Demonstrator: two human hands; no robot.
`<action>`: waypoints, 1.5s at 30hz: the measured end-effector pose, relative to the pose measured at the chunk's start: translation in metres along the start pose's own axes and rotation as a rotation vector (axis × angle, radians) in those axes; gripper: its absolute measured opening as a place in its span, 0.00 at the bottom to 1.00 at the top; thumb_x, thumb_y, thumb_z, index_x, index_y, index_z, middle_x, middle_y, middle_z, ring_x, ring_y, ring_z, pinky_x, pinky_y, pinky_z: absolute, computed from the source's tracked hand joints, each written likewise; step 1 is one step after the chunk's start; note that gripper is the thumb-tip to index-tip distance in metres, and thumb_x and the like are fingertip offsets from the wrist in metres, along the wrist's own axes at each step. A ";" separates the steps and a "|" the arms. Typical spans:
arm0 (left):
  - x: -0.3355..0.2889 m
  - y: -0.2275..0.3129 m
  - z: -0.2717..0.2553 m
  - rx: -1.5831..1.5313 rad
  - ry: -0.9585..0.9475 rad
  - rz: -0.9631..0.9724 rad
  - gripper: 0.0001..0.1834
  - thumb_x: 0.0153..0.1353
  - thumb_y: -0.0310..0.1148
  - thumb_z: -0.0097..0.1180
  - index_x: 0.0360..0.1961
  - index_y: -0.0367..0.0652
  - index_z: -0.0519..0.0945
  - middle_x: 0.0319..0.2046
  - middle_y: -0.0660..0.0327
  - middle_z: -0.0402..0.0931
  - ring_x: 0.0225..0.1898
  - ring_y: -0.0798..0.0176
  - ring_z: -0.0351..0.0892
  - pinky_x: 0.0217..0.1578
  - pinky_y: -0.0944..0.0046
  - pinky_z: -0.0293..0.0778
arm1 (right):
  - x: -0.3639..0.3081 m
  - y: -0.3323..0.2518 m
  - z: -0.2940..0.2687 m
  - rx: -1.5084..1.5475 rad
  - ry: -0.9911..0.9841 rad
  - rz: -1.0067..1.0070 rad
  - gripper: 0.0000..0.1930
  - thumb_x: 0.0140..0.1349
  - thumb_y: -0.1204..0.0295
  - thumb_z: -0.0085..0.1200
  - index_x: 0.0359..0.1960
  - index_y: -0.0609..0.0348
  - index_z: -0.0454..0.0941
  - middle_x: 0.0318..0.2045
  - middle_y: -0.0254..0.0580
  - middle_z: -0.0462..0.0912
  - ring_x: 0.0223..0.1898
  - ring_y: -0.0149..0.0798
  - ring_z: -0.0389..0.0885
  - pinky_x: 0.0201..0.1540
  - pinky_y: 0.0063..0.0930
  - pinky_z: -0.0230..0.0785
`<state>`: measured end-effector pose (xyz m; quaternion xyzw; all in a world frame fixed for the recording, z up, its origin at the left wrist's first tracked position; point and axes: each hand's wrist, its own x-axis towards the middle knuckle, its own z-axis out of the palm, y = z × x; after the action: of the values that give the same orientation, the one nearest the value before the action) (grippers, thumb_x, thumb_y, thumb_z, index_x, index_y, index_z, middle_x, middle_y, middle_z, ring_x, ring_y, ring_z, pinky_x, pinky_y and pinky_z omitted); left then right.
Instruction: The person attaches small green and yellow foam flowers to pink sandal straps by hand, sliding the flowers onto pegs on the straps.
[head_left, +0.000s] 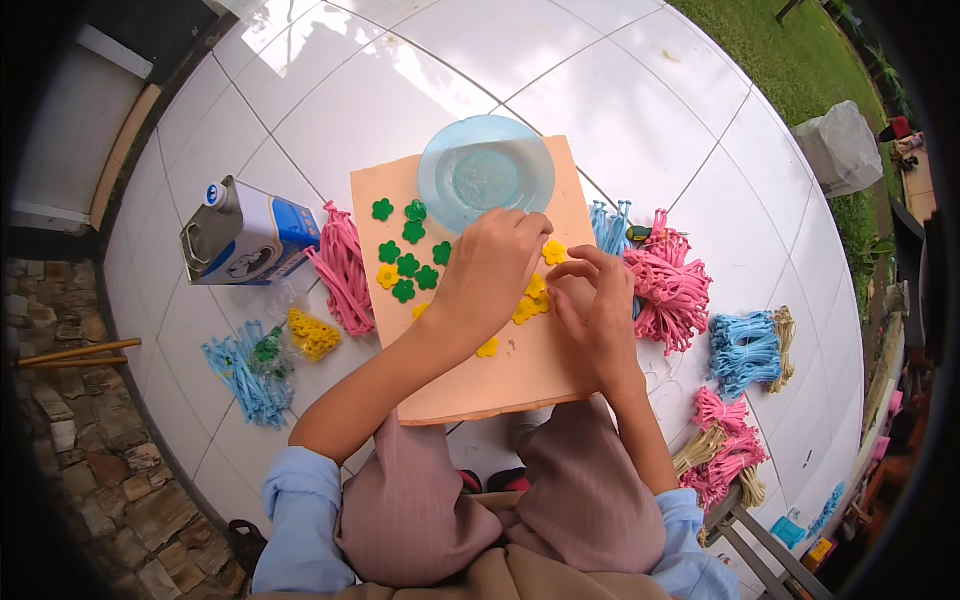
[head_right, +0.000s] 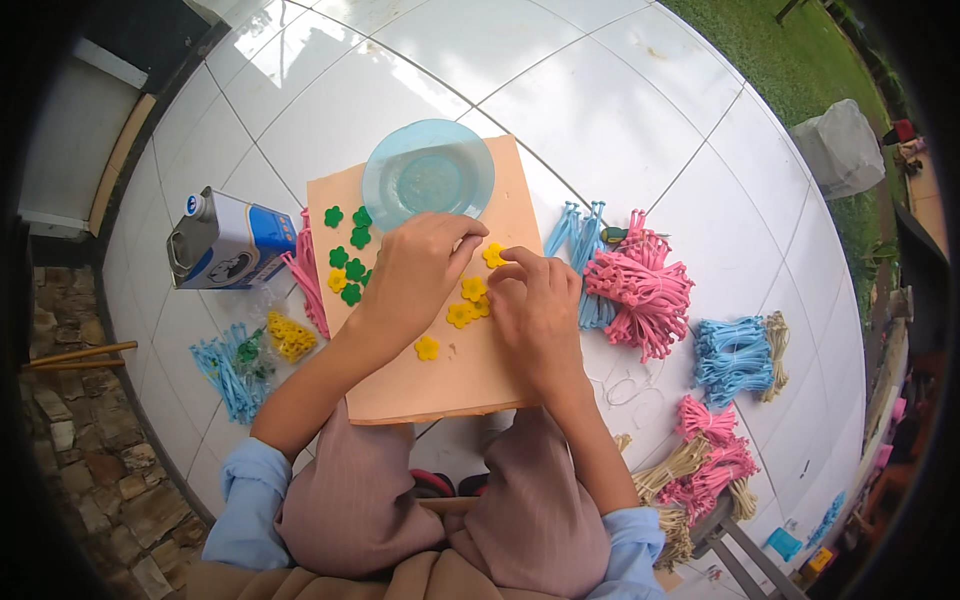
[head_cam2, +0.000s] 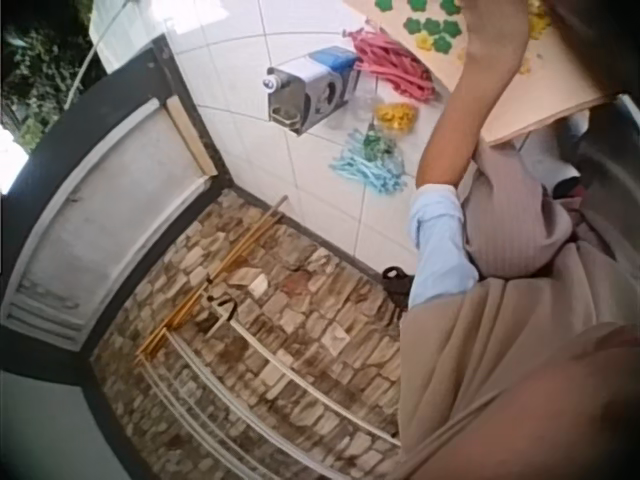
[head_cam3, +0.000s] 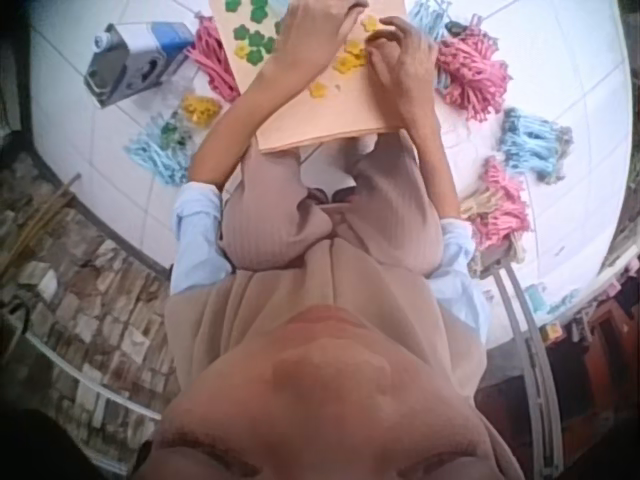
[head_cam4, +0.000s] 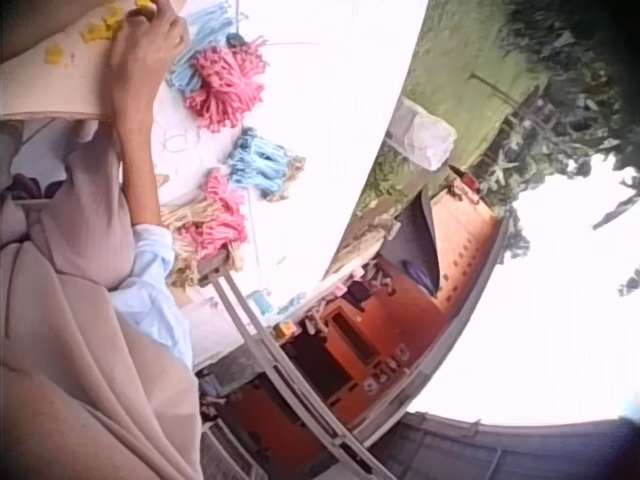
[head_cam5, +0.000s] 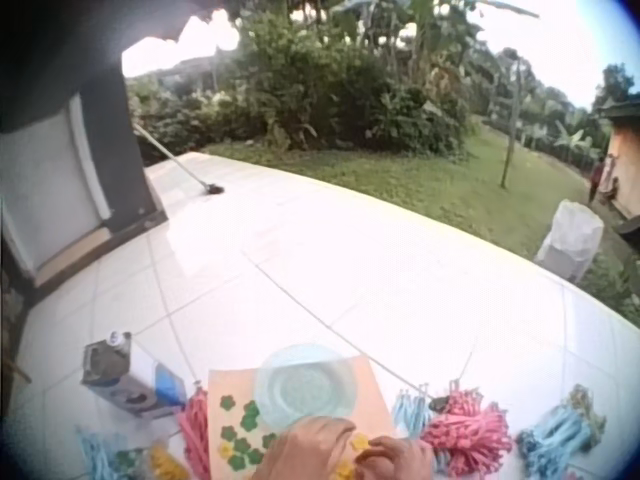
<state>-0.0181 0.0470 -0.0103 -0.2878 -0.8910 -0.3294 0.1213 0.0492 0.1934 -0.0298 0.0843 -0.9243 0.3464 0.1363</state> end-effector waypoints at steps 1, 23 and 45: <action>0.001 0.004 -0.007 -0.054 -0.008 -0.070 0.05 0.51 0.25 0.56 0.30 0.37 0.78 0.26 0.55 0.77 0.22 0.57 0.74 0.27 0.63 0.71 | 0.004 -0.003 0.000 -0.085 0.007 -0.086 0.23 0.46 0.77 0.58 0.46 0.57 0.66 0.39 0.29 0.75 0.44 0.38 0.69 0.51 0.37 0.54; -0.040 -0.024 -0.061 -0.537 0.072 -0.680 0.05 0.52 0.23 0.58 0.31 0.35 0.78 0.26 0.61 0.79 0.27 0.73 0.78 0.29 0.75 0.75 | 0.073 -0.017 0.026 -0.304 -0.069 -0.236 0.19 0.48 0.83 0.48 0.40 0.47 0.77 0.48 0.37 0.69 0.53 0.45 0.61 0.54 0.41 0.52; -0.026 -0.020 -0.045 -1.052 -0.013 -0.782 0.08 0.55 0.28 0.57 0.34 0.35 0.77 0.30 0.59 0.79 0.31 0.71 0.78 0.33 0.74 0.74 | 0.030 -0.044 -0.009 -0.398 0.124 -0.354 0.22 0.47 0.84 0.51 0.41 0.39 0.80 0.50 0.36 0.67 0.50 0.43 0.60 0.52 0.43 0.55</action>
<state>-0.0075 -0.0061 0.0027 0.0345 -0.6508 -0.7393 -0.1695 0.0337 0.1649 0.0125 0.1946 -0.9350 0.1334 0.2649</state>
